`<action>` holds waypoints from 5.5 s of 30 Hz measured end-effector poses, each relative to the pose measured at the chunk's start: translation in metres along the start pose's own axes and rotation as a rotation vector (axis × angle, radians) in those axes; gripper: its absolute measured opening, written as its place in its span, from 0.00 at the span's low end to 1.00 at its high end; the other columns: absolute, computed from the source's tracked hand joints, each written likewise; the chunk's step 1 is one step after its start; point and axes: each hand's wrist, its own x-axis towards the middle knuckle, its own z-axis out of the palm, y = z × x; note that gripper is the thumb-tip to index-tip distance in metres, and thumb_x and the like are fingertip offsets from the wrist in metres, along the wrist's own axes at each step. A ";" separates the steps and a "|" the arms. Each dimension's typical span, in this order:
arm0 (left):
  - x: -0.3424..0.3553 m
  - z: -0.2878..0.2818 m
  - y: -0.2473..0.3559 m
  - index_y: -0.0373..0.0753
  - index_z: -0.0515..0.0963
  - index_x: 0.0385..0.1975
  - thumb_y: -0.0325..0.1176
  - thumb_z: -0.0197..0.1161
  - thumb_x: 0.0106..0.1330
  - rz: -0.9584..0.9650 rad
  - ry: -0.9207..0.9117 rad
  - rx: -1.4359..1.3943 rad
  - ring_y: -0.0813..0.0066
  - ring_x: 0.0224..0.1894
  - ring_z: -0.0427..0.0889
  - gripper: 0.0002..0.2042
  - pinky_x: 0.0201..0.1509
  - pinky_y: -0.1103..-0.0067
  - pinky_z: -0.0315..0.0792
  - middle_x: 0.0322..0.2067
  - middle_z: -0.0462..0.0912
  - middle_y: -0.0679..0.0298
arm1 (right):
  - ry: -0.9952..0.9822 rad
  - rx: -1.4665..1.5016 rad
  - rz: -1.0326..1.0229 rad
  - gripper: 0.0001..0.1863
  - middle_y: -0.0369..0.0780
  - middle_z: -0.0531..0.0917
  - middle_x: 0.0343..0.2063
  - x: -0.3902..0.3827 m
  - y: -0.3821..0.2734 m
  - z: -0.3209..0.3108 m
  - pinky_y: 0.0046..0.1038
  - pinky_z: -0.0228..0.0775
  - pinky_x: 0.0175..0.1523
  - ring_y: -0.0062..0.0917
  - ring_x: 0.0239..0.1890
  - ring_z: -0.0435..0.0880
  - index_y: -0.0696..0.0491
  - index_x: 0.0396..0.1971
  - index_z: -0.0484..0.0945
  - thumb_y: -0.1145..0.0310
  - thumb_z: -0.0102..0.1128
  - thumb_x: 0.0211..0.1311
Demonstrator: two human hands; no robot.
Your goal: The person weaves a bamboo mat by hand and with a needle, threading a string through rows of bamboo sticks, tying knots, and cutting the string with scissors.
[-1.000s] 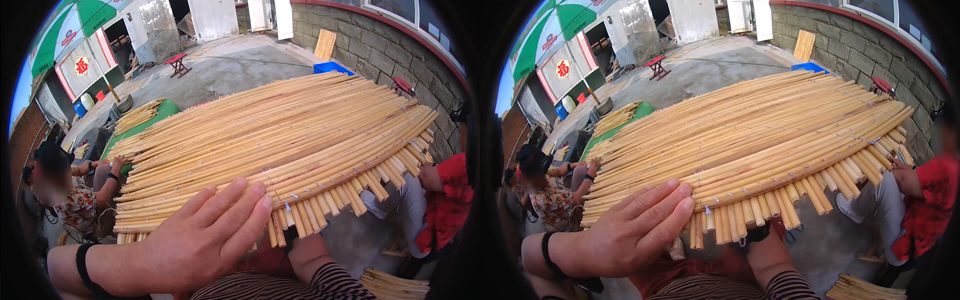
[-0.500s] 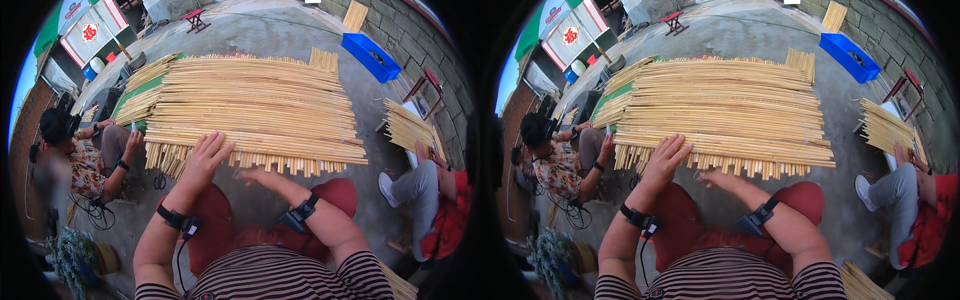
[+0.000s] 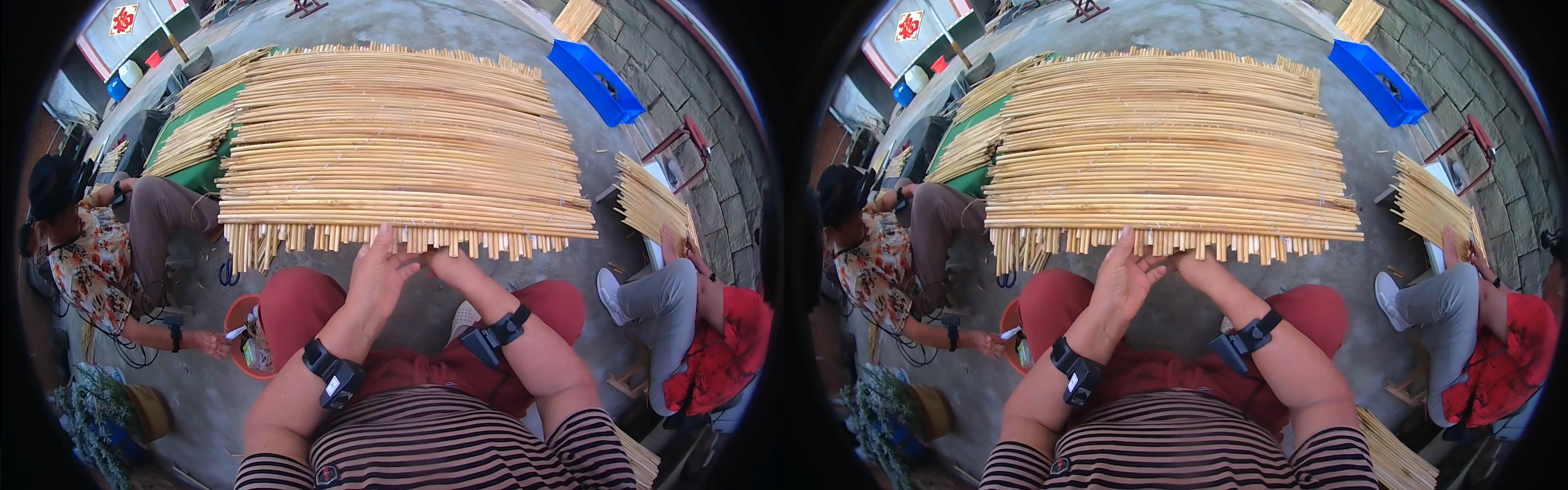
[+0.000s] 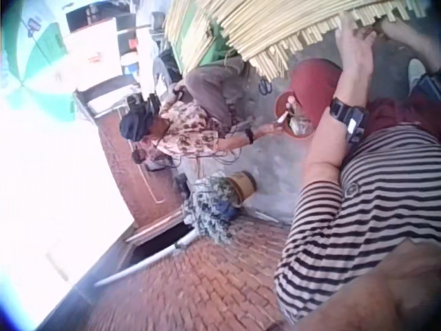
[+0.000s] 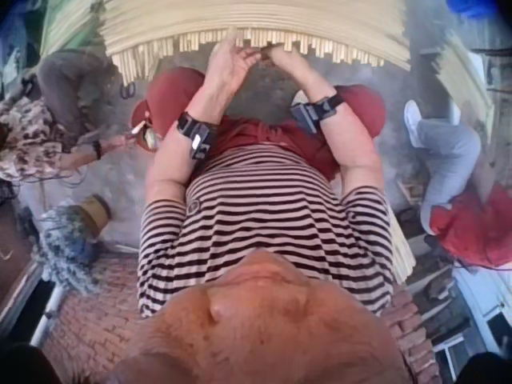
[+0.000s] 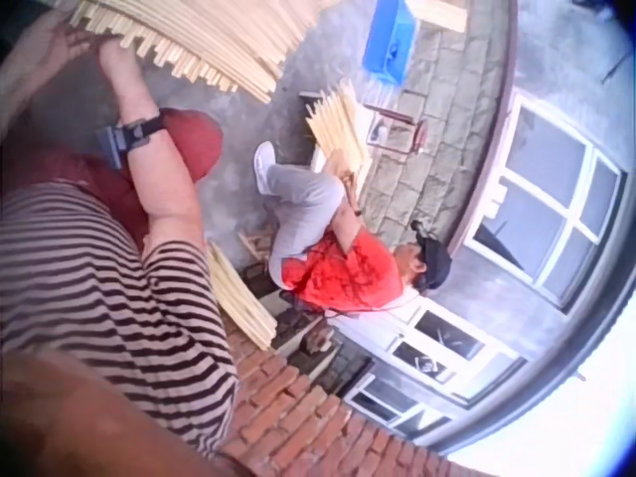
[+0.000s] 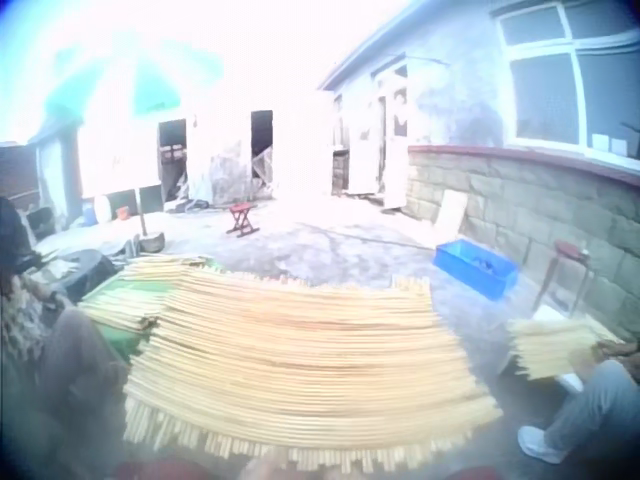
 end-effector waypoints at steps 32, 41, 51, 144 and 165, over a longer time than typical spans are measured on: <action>0.022 -0.004 0.022 0.38 0.78 0.45 0.39 0.62 0.67 0.029 0.074 0.118 0.75 0.36 0.81 0.13 0.35 0.76 0.81 0.38 0.82 0.63 | 0.538 -0.458 -1.382 0.08 0.40 0.78 0.27 -0.002 -0.107 -0.023 0.27 0.69 0.31 0.31 0.28 0.77 0.56 0.28 0.76 0.80 0.66 0.48; 0.021 -0.014 0.027 0.33 0.76 0.48 0.38 0.64 0.66 0.087 0.074 0.107 0.72 0.36 0.81 0.17 0.37 0.72 0.83 0.40 0.82 0.60 | 0.642 -0.015 -0.878 0.04 0.39 0.81 0.31 -0.003 -0.093 -0.058 0.24 0.72 0.39 0.30 0.32 0.80 0.57 0.31 0.82 0.75 0.66 0.56; 0.021 -0.022 0.028 0.35 0.75 0.49 0.39 0.63 0.67 0.075 0.019 0.071 0.74 0.37 0.82 0.17 0.40 0.68 0.85 0.38 0.82 0.62 | 0.514 -0.498 -1.032 0.09 0.37 0.77 0.28 0.010 -0.088 -0.002 0.34 0.69 0.43 0.32 0.37 0.79 0.51 0.26 0.79 0.70 0.70 0.45; 0.026 0.014 0.016 0.36 0.75 0.46 0.41 0.61 0.66 0.090 0.096 0.115 0.73 0.28 0.81 0.16 0.28 0.73 0.83 0.33 0.79 0.63 | 0.236 0.312 -0.515 0.16 0.26 0.61 0.11 0.013 -0.106 -0.034 0.21 0.50 0.22 0.09 0.17 0.57 0.52 0.09 0.64 0.75 0.59 0.49; 0.053 0.029 0.024 0.40 0.67 0.58 0.54 0.53 0.72 0.116 0.021 0.083 0.61 0.49 0.75 0.25 0.53 0.61 0.75 0.49 0.75 0.59 | -0.403 0.549 -0.511 0.10 0.34 0.80 0.19 -0.067 -0.077 -0.101 0.12 0.52 0.18 0.07 0.13 0.65 0.58 0.34 0.83 0.66 0.61 0.64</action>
